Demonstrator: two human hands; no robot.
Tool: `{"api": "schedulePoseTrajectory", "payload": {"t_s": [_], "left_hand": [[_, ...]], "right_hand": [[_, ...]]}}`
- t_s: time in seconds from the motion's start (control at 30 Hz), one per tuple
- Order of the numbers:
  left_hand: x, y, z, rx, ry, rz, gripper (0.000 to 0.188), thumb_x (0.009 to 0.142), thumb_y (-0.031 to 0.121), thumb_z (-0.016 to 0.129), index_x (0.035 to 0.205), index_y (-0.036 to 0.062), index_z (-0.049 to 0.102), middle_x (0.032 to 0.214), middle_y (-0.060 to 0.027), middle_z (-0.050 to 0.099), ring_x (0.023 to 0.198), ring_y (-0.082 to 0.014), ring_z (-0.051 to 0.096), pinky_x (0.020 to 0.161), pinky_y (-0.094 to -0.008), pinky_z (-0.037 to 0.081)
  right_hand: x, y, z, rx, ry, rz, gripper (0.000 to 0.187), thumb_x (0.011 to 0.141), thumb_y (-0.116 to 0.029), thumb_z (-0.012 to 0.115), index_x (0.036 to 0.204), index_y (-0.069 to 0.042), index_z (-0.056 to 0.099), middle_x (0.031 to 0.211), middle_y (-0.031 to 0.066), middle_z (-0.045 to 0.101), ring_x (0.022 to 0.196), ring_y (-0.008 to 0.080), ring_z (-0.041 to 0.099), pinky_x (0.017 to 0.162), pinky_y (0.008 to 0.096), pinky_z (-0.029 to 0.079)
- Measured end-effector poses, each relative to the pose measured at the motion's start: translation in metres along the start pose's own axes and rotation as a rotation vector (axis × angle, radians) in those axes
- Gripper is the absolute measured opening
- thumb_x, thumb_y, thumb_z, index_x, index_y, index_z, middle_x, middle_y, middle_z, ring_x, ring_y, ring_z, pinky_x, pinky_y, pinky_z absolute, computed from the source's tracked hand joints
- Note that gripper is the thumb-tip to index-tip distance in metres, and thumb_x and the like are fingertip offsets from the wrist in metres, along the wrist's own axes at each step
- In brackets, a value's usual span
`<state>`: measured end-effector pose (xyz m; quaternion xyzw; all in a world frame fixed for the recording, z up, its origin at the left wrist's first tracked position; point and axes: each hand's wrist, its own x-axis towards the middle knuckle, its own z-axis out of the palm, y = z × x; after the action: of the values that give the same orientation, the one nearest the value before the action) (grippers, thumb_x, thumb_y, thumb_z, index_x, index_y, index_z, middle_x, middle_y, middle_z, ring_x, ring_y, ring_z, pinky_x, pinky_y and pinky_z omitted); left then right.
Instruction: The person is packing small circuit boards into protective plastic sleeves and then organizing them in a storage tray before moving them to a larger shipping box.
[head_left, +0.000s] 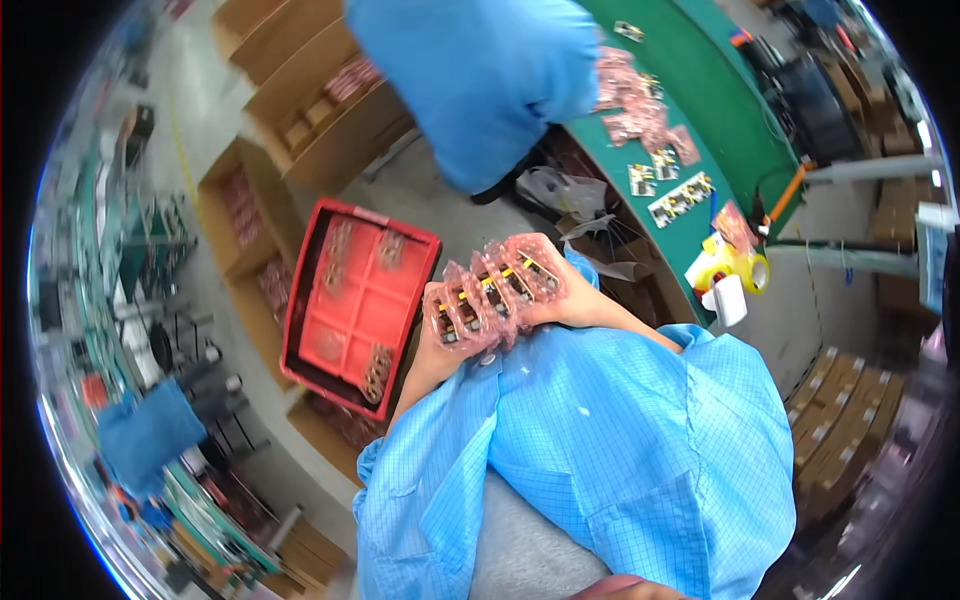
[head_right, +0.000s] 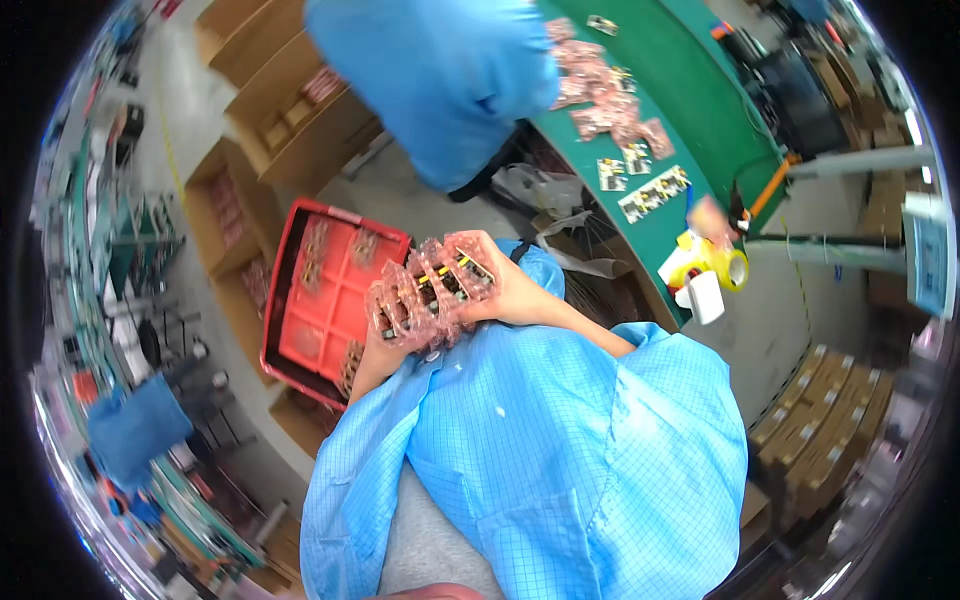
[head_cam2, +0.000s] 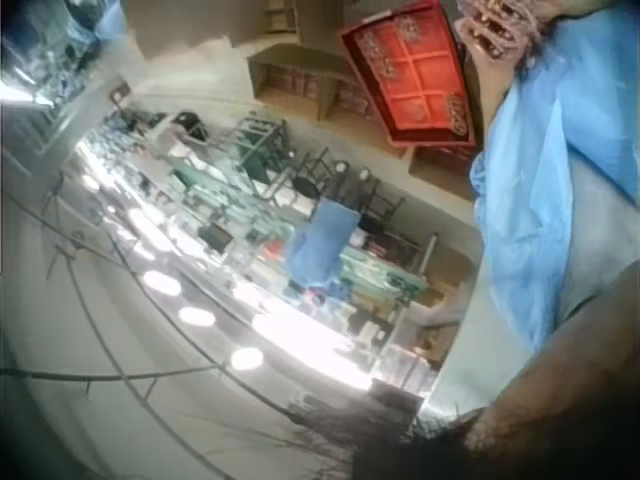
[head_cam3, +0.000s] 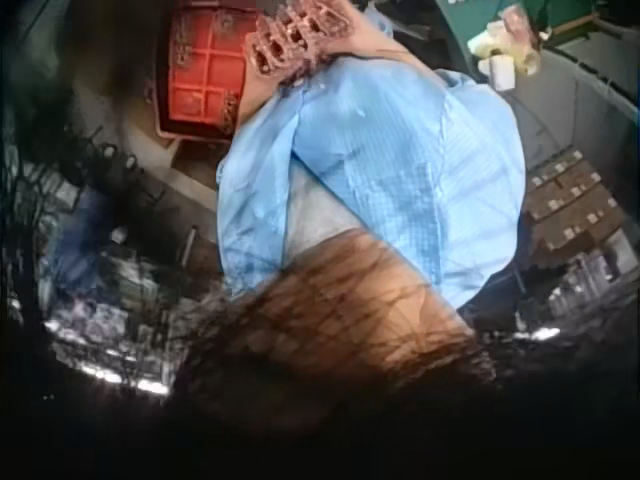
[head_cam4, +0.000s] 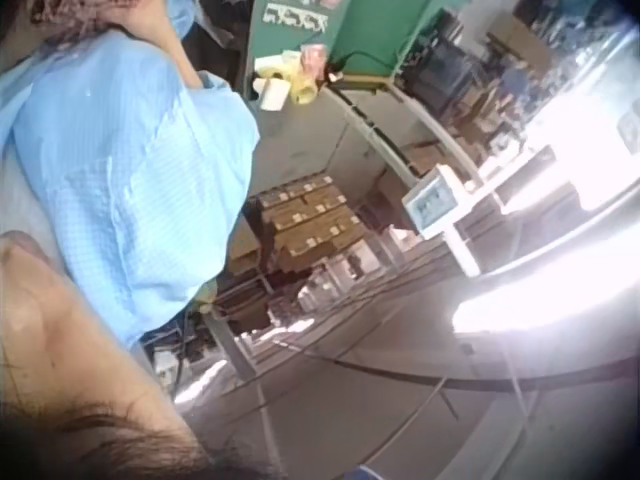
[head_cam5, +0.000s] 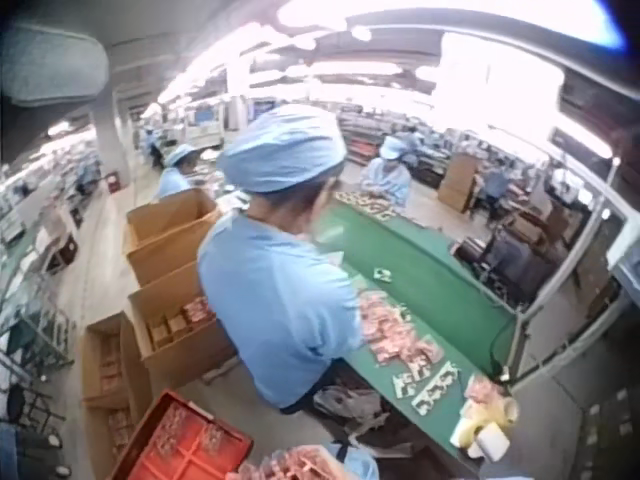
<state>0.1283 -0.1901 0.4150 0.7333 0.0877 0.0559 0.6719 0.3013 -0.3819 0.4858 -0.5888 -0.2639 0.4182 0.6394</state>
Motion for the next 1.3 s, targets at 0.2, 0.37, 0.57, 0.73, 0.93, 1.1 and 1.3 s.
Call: {"api": "schedulePoseTrajectory", "payload": {"t_s": [0.2, 0.37, 0.57, 0.73, 0.93, 1.1, 1.3], "left_hand": [[0.127, 0.051, 0.094, -0.526, -0.158, -0.213, 0.088, 0.073, 0.006, 0.090, 0.144, 0.0060, 0.039, 0.134, -0.0109, 0.054, 0.123, -0.0204, 0.056, 0.095, -0.0366, 0.054], [0.194, 0.049, 0.162, -0.514, -0.421, -0.429, 0.085, 0.074, -0.001, 0.088, 0.145, 0.0109, 0.043, 0.136, -0.0071, 0.055, 0.123, -0.0204, 0.055, 0.099, -0.0350, 0.052], [0.201, 0.040, 0.182, -0.594, -0.393, -0.378, 0.082, 0.074, -0.005, 0.087, 0.143, 0.0090, 0.045, 0.135, -0.0027, 0.053, 0.125, -0.0151, 0.052, 0.104, -0.0331, 0.048], [0.169, 0.028, 0.131, -0.748, -0.033, -0.431, 0.089, 0.075, -0.004, 0.088, 0.150, 0.0078, 0.042, 0.150, -0.0037, 0.045, 0.139, -0.0168, 0.042, 0.110, -0.0341, 0.044], [0.146, 0.002, 0.049, -0.396, 0.397, -0.108, 0.085, 0.084, 0.004, 0.083, 0.150, 0.0101, 0.030, 0.153, -0.0099, 0.038, 0.137, -0.0213, 0.045, 0.112, -0.0418, 0.044], [0.140, 0.007, -0.076, -0.346, 0.625, -0.106, 0.078, 0.088, 0.013, 0.084, 0.144, 0.0043, 0.031, 0.145, -0.0154, 0.040, 0.131, -0.0209, 0.049, 0.107, -0.0404, 0.047], [0.189, 0.012, -0.245, 0.470, 0.713, 0.009, 0.062, 0.083, 0.032, 0.087, 0.122, -0.0022, 0.053, 0.122, -0.0201, 0.050, 0.113, -0.0279, 0.056, 0.103, -0.0414, 0.046]], "right_hand": [[-0.046, 0.025, -0.113, 0.424, 0.216, -0.031, 0.091, 0.072, -0.002, 0.089, 0.147, -0.005, 0.038, 0.138, 0.0058, 0.052, 0.132, 0.0181, 0.049, 0.112, 0.0378, 0.042], [-0.086, 0.038, -0.193, 0.207, 0.398, -0.089, 0.093, 0.073, -0.007, 0.090, 0.150, -0.006, 0.037, 0.139, 0.0086, 0.053, 0.130, 0.0229, 0.054, 0.109, 0.0395, 0.046], [-0.088, 0.044, -0.217, 0.262, 0.368, 0.003, 0.094, 0.072, -0.002, 0.088, 0.149, -0.008, 0.036, 0.141, 0.0111, 0.053, 0.130, 0.0241, 0.055, 0.109, 0.0407, 0.048], [0.003, 0.018, -0.193, 0.170, 0.080, 0.077, 0.082, 0.074, 0.002, 0.085, 0.142, -0.007, 0.041, 0.134, 0.0103, 0.056, 0.124, 0.0223, 0.058, 0.104, 0.0383, 0.051], [0.106, 0.002, -0.123, 0.046, -0.069, 0.378, 0.068, 0.082, -0.002, 0.083, 0.136, -0.007, 0.041, 0.133, 0.0118, 0.057, 0.118, 0.0196, 0.060, 0.095, 0.0348, 0.054], [0.206, 0.022, -0.018, 0.083, -0.064, 0.192, 0.068, 0.091, -0.009, 0.079, 0.143, -0.003, 0.036, 0.131, 0.0130, 0.060, 0.123, 0.0219, 0.058, 0.102, 0.0357, 0.050], [0.359, 0.046, 0.070, 0.296, -0.073, 0.058, 0.051, 0.098, -0.016, 0.073, 0.141, -0.003, 0.049, 0.133, 0.0092, 0.063, 0.120, 0.0172, 0.061, 0.102, 0.0324, 0.051]]}}
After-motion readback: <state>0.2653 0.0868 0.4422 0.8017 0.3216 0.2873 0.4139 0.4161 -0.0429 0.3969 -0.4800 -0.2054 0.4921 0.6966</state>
